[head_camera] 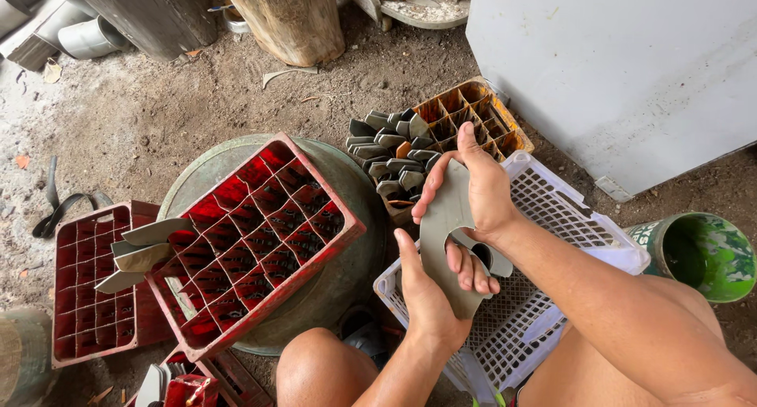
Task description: The person sits on a small stool and repeatedly picks up gray metal pieces from a red crate. They inspect each piece and place it into a white plastic basket. The person continues this process, moving items from the crate to the basket.
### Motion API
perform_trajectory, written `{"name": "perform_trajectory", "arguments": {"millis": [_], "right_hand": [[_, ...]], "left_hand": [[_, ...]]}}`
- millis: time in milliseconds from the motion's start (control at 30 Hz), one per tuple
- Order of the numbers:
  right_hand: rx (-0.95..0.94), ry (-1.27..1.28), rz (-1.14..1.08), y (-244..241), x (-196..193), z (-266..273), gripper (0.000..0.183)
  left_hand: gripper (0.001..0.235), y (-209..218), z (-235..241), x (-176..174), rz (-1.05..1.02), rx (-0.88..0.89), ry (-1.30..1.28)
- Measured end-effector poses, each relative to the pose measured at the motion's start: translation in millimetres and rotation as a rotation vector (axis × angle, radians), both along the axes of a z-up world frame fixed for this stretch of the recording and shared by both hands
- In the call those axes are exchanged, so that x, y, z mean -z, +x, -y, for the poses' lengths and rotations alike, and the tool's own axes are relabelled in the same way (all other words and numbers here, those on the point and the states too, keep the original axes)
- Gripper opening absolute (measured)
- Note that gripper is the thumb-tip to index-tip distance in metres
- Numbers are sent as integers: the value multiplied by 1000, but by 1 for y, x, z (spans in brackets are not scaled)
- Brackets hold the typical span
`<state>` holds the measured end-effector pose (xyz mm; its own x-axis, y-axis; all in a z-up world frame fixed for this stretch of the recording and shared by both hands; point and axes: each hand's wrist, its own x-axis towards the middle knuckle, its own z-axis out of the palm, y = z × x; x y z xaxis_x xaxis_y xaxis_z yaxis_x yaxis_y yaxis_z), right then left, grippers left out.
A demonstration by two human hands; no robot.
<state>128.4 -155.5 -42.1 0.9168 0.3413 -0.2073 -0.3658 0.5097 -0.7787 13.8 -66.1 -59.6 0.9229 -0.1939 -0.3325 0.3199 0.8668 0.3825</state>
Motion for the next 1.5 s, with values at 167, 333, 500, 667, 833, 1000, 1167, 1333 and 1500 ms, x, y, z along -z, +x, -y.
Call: {"name": "perform_trajectory", "arguments": {"millis": [167,333,500,667,833,1000,1167,1333,1500], "right_hand": [[-65,-35,43,2,0,-3,76],[-153,-157,158,-4,-2,-5,77],[-257,-41,149,-11,5,-8,79],[-97,-227,150,-9,20,-8,76],[-34,-360,229,-14,29,-11,74],[-286,-8,146,-17,16,-15,75],[-291,74,119,-12,-1,-31,80],[-546,38,158,7,-7,-103,85],[-596,-231,346,38,6,-220,61]], "left_hand": [[71,1,-7,-8,-212,55,122],[47,8,-8,-2,-295,117,337],[40,-1,-8,23,-263,303,277],[46,-6,-1,40,-237,352,453],[52,-12,-2,46,-152,343,638],[49,-13,-5,36,-14,202,542],[37,-22,-61,6,244,201,717],[45,-31,-112,-15,220,57,665],[40,-52,-149,-26,215,-179,578]]}}
